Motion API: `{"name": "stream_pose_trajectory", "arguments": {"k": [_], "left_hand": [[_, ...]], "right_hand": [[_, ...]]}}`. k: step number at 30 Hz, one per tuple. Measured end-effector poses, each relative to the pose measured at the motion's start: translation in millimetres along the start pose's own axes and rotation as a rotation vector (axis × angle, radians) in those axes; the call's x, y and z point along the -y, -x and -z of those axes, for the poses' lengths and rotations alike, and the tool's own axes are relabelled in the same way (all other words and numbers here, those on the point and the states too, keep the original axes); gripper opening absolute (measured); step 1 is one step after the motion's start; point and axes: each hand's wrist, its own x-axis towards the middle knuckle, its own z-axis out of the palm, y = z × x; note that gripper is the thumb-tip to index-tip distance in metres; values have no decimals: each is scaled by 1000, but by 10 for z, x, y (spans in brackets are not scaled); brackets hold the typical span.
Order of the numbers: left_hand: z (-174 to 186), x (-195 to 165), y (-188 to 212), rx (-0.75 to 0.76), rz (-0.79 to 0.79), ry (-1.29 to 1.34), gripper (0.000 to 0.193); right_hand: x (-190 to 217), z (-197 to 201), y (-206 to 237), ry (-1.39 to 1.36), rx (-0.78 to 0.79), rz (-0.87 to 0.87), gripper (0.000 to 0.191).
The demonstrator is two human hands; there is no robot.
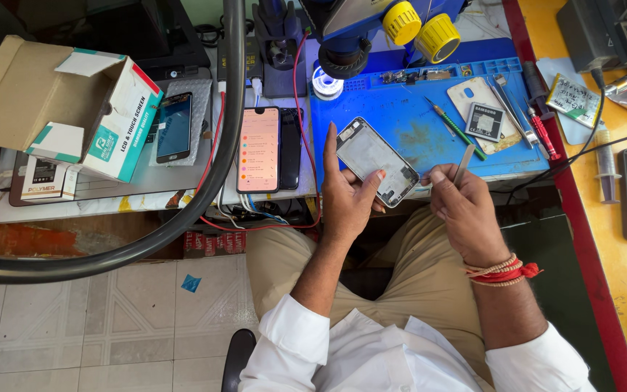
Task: The person uses a metal spudger to carefully pry and separate the screen assembly from the phone chassis. They work along the edges of the device, lifting the display slightly while holding the phone steady with the other hand.
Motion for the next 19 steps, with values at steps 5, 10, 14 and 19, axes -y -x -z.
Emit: {"name": "stream_pose_trajectory", "arguments": {"k": [5,10,14,19], "left_hand": [[-24,-21,3,7,31,-58,100],[-42,-23,6,11,-11,-74,99],[-50,-4,20,0,-4,-81,100],[-35,16,10,5,16,-120,103]], "right_hand": [[46,-59,30,319,-136,147,24],[73,-99,-24,453,-199,283,16],[36,-92,-51,335,-169,259,12],[21,-70,-66,424,-184,304,14]]}}
